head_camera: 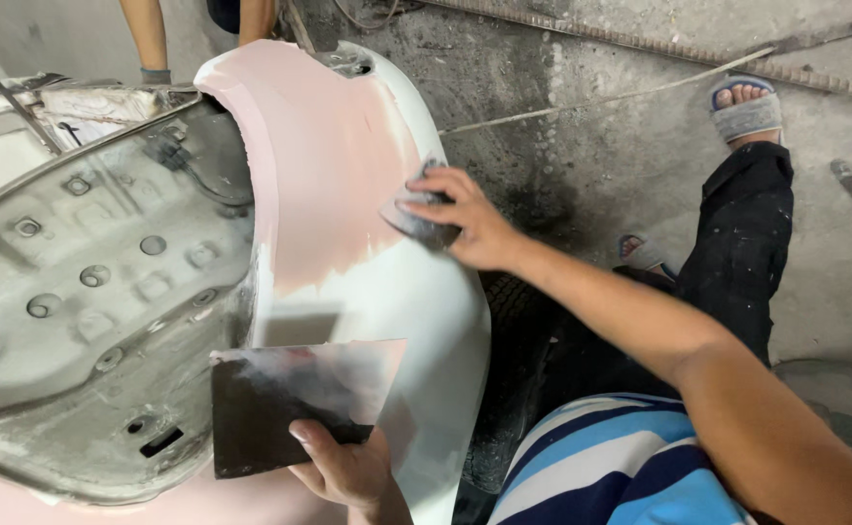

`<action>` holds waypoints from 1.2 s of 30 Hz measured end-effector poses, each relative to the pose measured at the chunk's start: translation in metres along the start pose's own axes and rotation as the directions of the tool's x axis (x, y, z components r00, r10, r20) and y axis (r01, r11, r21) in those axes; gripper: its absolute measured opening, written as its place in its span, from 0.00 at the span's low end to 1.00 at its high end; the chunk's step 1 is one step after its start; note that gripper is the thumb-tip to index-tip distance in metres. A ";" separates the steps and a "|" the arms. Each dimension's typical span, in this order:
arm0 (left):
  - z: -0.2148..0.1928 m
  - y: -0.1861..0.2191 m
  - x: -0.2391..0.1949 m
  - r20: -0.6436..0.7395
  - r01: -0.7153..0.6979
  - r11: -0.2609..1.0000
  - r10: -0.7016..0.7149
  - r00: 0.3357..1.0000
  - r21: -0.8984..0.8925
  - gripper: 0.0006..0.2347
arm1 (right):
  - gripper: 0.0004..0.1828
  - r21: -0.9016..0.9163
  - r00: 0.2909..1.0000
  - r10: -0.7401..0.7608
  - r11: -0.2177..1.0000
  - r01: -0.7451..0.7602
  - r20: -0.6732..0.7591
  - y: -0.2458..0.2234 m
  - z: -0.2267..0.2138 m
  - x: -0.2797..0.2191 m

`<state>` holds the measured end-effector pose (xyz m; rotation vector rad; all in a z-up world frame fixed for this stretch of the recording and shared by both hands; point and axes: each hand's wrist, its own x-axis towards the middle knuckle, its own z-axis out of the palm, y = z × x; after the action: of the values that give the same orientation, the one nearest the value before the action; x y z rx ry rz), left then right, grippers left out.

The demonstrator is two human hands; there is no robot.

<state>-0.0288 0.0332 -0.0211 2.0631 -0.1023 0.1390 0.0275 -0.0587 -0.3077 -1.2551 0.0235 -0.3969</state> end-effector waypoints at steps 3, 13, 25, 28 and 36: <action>0.007 0.003 0.000 0.065 -0.022 0.998 0.025 0.998 -0.051 0.25 | 0.36 0.010 0.997 0.071 0.997 -0.071 0.006 -0.017 0.016 -0.024; 0.004 0.003 -0.010 0.020 -0.049 0.999 0.049 0.999 0.001 0.23 | 0.31 0.159 0.985 0.166 0.972 -0.172 0.048 0.003 -0.047 0.021; -0.030 -0.015 -0.022 -0.014 -0.063 0.957 0.070 0.997 0.285 0.21 | 0.23 -0.007 0.927 0.296 0.953 -0.303 0.232 0.022 -0.077 0.139; -0.031 -0.014 -0.021 0.173 -0.359 0.621 0.340 0.924 0.697 0.21 | 0.29 0.018 0.943 0.238 0.968 -0.249 0.234 0.018 -0.070 0.128; -0.016 -0.007 -0.013 0.032 0.018 0.983 -0.024 0.999 0.182 0.24 | 0.40 0.053 0.990 0.139 0.989 -0.138 -0.009 -0.035 -0.006 0.020</action>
<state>-0.0418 0.0506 -0.0211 2.2486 -0.0916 0.1032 0.0351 -0.0798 -0.2729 -1.1912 0.1101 -0.2833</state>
